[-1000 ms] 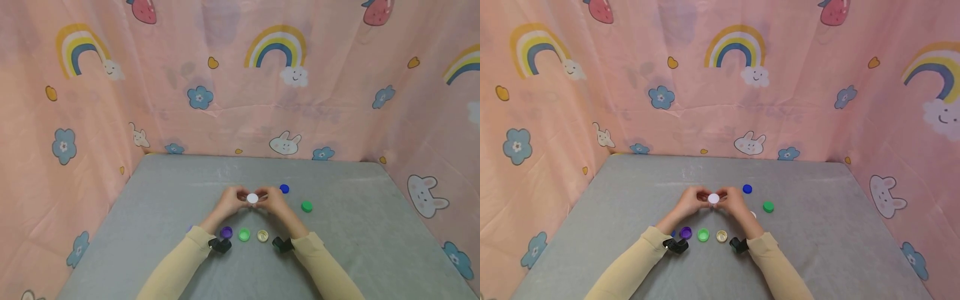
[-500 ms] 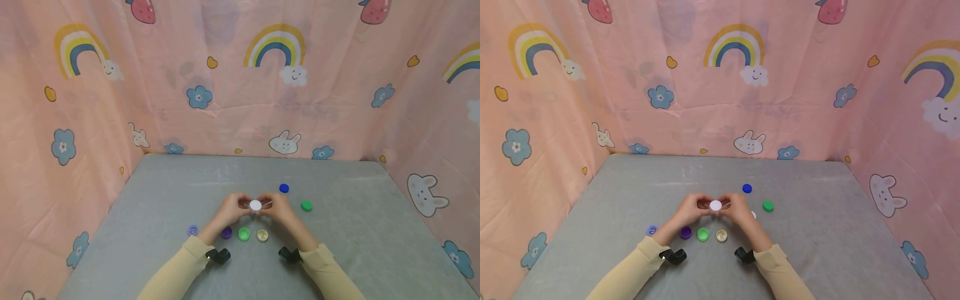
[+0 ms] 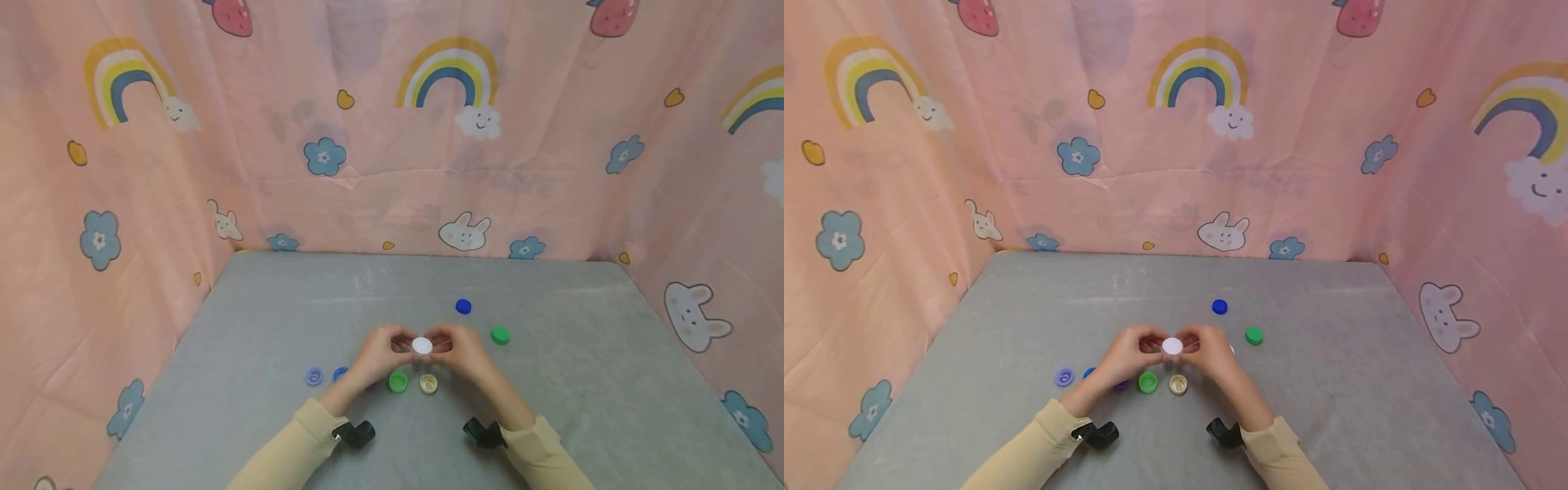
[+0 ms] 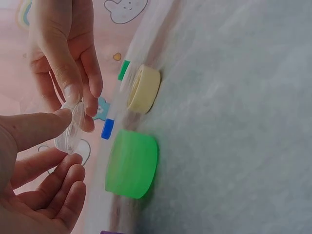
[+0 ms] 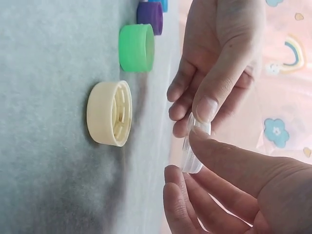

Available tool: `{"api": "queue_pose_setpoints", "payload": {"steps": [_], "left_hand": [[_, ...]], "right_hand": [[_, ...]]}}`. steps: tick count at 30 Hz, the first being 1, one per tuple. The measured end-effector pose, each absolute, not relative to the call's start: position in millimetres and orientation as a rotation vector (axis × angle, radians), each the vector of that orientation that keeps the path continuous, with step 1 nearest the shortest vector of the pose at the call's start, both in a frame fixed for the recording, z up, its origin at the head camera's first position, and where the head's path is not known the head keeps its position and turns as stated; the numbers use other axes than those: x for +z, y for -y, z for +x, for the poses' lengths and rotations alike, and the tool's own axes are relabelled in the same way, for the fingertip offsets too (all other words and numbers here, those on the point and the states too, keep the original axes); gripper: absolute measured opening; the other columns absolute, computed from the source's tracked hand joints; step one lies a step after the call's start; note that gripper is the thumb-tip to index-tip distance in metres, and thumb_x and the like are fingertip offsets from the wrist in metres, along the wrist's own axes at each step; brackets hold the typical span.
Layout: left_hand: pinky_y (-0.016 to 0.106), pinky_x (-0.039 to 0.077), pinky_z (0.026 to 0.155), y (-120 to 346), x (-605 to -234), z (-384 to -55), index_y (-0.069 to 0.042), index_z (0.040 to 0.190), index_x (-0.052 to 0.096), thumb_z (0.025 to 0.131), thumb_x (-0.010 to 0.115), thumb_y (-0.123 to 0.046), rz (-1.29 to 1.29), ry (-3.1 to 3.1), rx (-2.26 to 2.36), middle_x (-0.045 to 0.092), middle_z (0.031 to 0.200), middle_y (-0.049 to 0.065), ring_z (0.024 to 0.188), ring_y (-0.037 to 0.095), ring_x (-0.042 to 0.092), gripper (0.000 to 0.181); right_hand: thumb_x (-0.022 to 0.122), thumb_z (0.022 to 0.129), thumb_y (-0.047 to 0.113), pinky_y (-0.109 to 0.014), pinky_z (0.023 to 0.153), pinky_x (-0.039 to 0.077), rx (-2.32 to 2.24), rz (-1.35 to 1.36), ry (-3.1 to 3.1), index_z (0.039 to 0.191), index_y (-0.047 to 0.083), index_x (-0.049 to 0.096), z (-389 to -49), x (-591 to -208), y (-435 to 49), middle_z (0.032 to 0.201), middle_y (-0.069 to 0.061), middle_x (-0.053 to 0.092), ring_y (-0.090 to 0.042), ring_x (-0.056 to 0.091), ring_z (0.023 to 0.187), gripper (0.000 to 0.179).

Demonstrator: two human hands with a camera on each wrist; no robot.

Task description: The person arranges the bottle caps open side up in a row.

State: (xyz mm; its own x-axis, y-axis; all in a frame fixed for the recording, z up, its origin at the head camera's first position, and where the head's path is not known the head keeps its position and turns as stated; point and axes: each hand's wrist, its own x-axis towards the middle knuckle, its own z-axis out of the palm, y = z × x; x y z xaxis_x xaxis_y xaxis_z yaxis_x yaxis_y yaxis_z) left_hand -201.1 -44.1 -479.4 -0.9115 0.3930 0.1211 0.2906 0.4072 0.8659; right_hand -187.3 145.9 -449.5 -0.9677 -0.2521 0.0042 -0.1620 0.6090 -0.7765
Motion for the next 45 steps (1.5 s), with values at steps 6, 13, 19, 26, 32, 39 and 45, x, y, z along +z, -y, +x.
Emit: {"api": "queue_pose_setpoints", "payload": {"steps": [6,13,19,26,32,39,45], "left_hand": [[0.020,0.051,0.070,43,-478,-194,-0.010,0.103,0.070,0.078,0.078,-0.023,0.619,-2.527,1.539,0.069,0.094,0.002,0.082,0.011,0.063,0.029],[0.020,0.051,0.069,43,-473,-186,-0.007,0.101,0.070,0.076,0.080,-0.024,0.659,-2.499,1.548,0.069,0.092,0.004,0.081,0.011,0.063,0.031],[0.019,0.051,0.068,40,-471,-183,-0.008,0.101,0.071,0.076,0.080,-0.024,0.683,-2.470,1.550,0.069,0.091,0.003,0.078,0.006,0.062,0.031],[0.019,0.051,0.067,34,-470,-179,-0.008,0.099,0.071,0.076,0.080,-0.023,0.675,-2.433,1.563,0.070,0.088,0.003,0.076,0.004,0.062,0.029],[0.019,0.050,0.066,29,-472,-177,-0.009,0.097,0.071,0.077,0.080,-0.025,0.681,-2.420,1.558,0.069,0.084,0.000,0.072,0.003,0.060,0.027],[0.019,0.051,0.065,24,-476,-177,-0.009,0.096,0.071,0.079,0.077,-0.026,0.728,-2.410,1.553,0.070,0.083,-0.001,0.071,0.001,0.062,0.025],[0.018,0.050,0.064,21,-475,-176,-0.010,0.094,0.072,0.081,0.075,-0.026,0.761,-2.419,1.549,0.070,0.082,0.000,0.070,0.001,0.062,0.021]], "right_hand": [[0.078,0.075,0.004,-0.032,0.071,0.057,-1.305,-0.406,-2.708,0.102,0.000,0.067,-179,-446,-150,0.097,-0.015,0.070,-0.026,0.070,0.085,0.030],[0.078,0.076,0.006,-0.031,0.070,0.056,-1.275,-0.417,-2.715,0.103,0.000,0.067,-169,-441,-153,0.096,-0.014,0.071,-0.024,0.070,0.085,0.030],[0.077,0.077,0.007,-0.030,0.069,0.056,-1.265,-0.459,-2.711,0.103,0.000,0.067,-164,-440,-158,0.096,-0.014,0.071,-0.024,0.070,0.084,0.028],[0.077,0.078,0.009,-0.030,0.069,0.056,-1.277,-0.465,-2.698,0.104,-0.001,0.067,-158,-441,-165,0.096,-0.016,0.070,-0.027,0.070,0.085,0.030],[0.076,0.079,0.014,-0.029,0.070,0.056,-1.248,-0.448,-2.688,0.103,0.001,0.067,-154,-440,-172,0.095,-0.012,0.070,-0.023,0.069,0.084,0.029],[0.076,0.080,0.023,-0.028,0.069,0.055,-1.260,-0.425,-2.613,0.104,0.002,0.067,-154,-441,-182,0.097,-0.011,0.069,-0.020,0.068,0.086,0.034],[0.072,0.084,0.028,-0.028,0.070,0.054,-1.284,-0.441,-2.525,0.105,0.005,0.068,-155,-440,-190,0.099,-0.011,0.068,-0.020,0.068,0.088,0.032]]}}
